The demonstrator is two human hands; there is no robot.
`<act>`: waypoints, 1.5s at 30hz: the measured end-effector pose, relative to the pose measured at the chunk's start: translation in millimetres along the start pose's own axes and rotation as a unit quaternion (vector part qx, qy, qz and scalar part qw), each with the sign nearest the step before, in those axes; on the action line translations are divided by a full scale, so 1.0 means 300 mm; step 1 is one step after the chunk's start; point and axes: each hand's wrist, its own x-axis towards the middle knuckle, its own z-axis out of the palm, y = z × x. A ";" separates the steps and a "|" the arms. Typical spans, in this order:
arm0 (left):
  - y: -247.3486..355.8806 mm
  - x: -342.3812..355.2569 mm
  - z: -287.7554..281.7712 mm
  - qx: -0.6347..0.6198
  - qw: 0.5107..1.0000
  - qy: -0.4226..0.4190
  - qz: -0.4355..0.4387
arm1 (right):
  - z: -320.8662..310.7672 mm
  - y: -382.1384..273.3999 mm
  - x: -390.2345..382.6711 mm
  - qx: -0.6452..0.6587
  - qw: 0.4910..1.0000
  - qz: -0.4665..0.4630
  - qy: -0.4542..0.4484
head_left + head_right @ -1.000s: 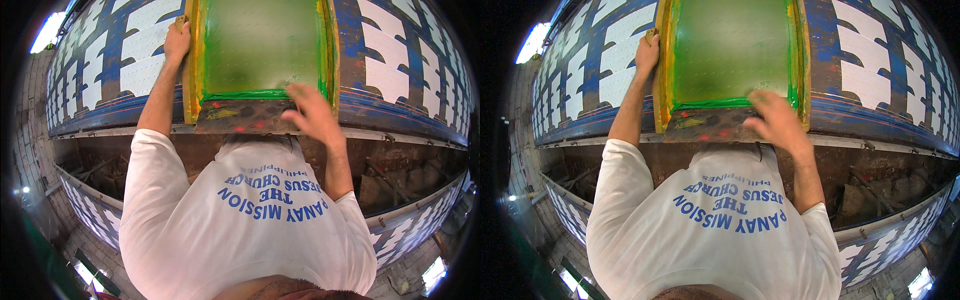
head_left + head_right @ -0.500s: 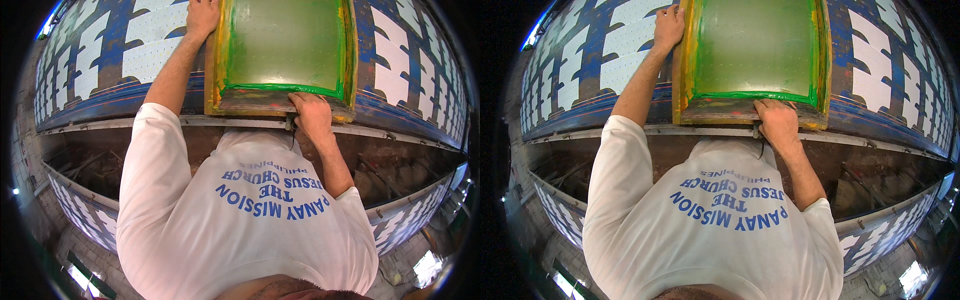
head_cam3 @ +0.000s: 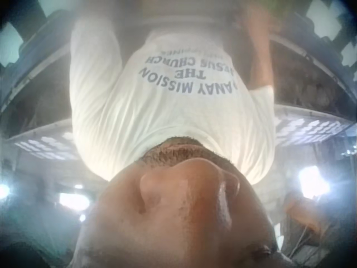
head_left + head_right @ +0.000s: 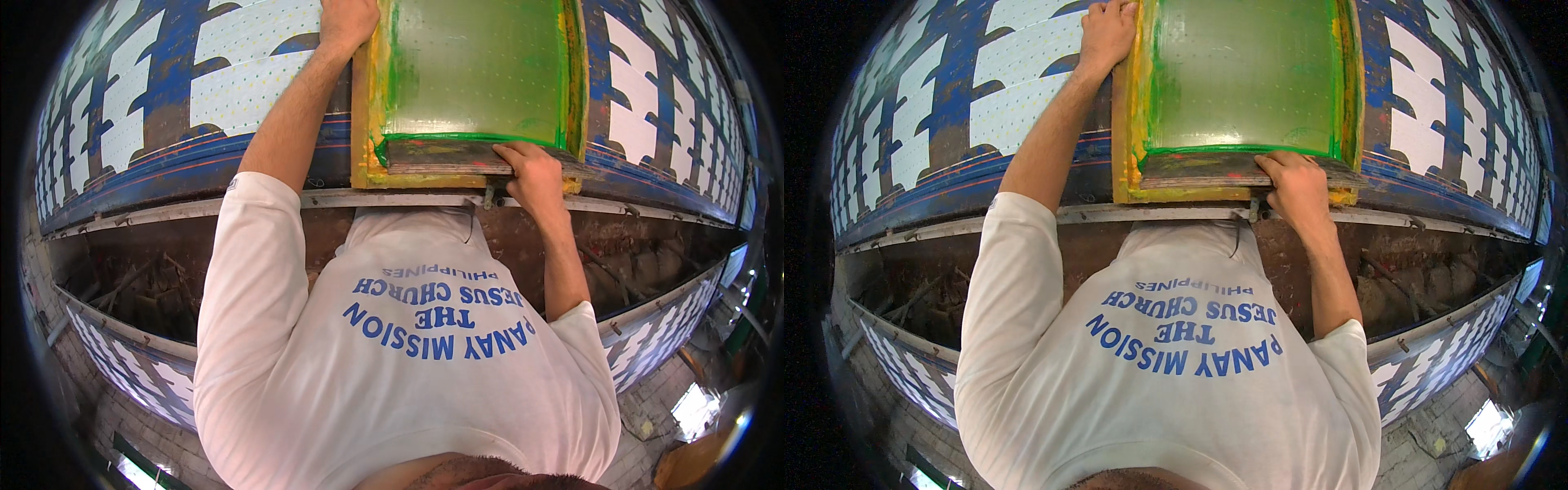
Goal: The person uses a squeegee to pull green ink across a screen-printing frame repeatedly, spreading the ink evenly over the mesh. The person repositions the frame and repeats the squeegee strokes multiple times to maintain ink coverage.
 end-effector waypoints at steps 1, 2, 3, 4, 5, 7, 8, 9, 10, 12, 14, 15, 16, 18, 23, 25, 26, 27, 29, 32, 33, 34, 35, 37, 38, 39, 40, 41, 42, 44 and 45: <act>-0.012 0.002 0.012 -0.009 1.000 0.003 -0.007 | 0.023 0.003 -0.005 -0.004 1.000 -0.011 0.021; -0.027 0.010 0.022 -0.017 1.000 0.009 -0.014 | 0.043 0.005 -0.007 -0.012 1.000 -0.008 0.026; -0.043 0.019 0.026 -0.028 0.999 -0.004 -0.015 | 0.060 0.012 0.001 -0.021 0.999 -0.002 0.027; -0.055 0.024 0.030 -0.040 0.999 -0.019 -0.016 | 0.074 0.016 0.012 -0.023 0.999 -0.004 0.042; -0.061 0.030 0.034 -0.053 0.998 -0.033 -0.015 | 0.085 0.018 0.030 -0.027 0.998 0.000 0.054; -0.063 0.024 0.032 -0.075 0.993 -0.069 -0.060 | 0.089 0.037 0.099 -0.034 0.996 0.010 0.079; -0.058 0.018 0.029 -0.087 0.989 -0.083 -0.081 | 0.083 0.058 0.156 -0.042 0.995 0.007 0.085; -0.053 0.016 0.024 -0.093 0.988 -0.081 -0.088 | 0.074 0.085 0.224 -0.048 0.995 0.005 0.091; -0.048 0.010 0.017 -0.099 0.987 -0.079 -0.094 | 0.064 0.113 0.296 -0.053 0.994 0.003 0.098; -0.037 0.006 0.003 -0.102 0.987 -0.076 -0.096 | 0.039 0.182 0.457 -0.069 0.993 0.007 0.094; -0.032 0.009 -0.010 -0.094 0.989 -0.072 -0.088 | 0.012 0.253 0.624 -0.061 0.995 0.023 0.081; -0.030 0.014 -0.016 -0.096 0.988 -0.077 -0.089 | -0.005 0.292 0.711 -0.077 0.993 0.025 0.082; -0.028 0.016 -0.023 -0.097 0.988 -0.083 -0.090 | -0.020 0.327 0.793 -0.089 0.992 0.019 0.087; -0.020 0.014 -0.039 -0.096 0.987 -0.094 -0.092 | -0.051 0.399 0.943 -0.092 0.992 0.015 0.084; 0.021 0.010 -0.077 -0.065 0.984 -0.113 -0.125 | -0.113 0.528 1.284 -0.116 0.987 0.005 0.112; 0.037 0.013 -0.089 -0.054 0.983 -0.120 -0.130 | -0.152 0.570 1.376 -0.119 0.986 -0.003 0.115; 0.043 0.015 -0.093 -0.051 0.982 -0.124 -0.130 | -0.169 0.581 1.412 -0.115 0.987 0.002 0.110; 0.050 0.015 -0.095 -0.042 0.982 -0.128 -0.135 | -0.186 0.590 1.442 -0.106 0.988 0.006 0.112; 0.058 0.016 -0.101 -0.025 0.979 -0.134 -0.148 | -0.232 0.617 1.483 -0.076 0.993 -0.013 0.090; 0.066 0.012 -0.104 -0.012 0.978 -0.138 -0.158 | -0.277 0.656 1.516 -0.075 0.993 -0.004 0.093; 0.067 0.012 -0.105 -0.009 0.978 -0.135 -0.158 | -0.286 0.650 1.547 -0.098 0.991 0.005 0.090; 0.068 0.013 -0.105 -0.005 0.979 -0.134 -0.153 | -0.287 0.648 1.567 -0.104 0.991 0.003 0.087; 0.068 0.013 -0.106 -0.003 0.982 -0.126 -0.137 | -0.283 0.650 1.575 -0.107 0.991 0.004 0.084; 0.068 0.014 -0.105 -0.003 0.981 -0.128 -0.143 | -0.275 0.651 1.580 -0.125 0.989 0.005 0.078; 0.067 0.014 -0.105 -0.004 0.982 -0.123 -0.143 | -0.270 0.651 1.573 -0.108 0.991 -0.010 0.076; 0.064 0.014 -0.106 -0.004 0.984 -0.118 -0.134 | -0.265 0.649 1.558 -0.092 0.993 -0.026 0.072; 0.059 0.019 -0.105 -0.004 0.985 -0.116 -0.126 | -0.265 0.648 1.534 -0.076 0.994 -0.041 0.066; 0.057 0.017 -0.104 -0.007 0.985 -0.121 -0.125 | -0.254 0.635 1.506 -0.088 0.995 -0.021 0.051; 0.056 0.014 -0.103 -0.011 0.984 -0.122 -0.127 | -0.239 0.613 1.473 -0.099 0.994 -0.001 0.034; 0.049 0.019 -0.099 -0.023 0.982 -0.127 -0.140 | -0.216 0.577 1.376 -0.106 0.994 -0.003 0.016; 0.047 0.021 -0.095 -0.026 0.982 -0.122 -0.142 | -0.191 0.551 1.311 -0.102 0.994 -0.028 0.016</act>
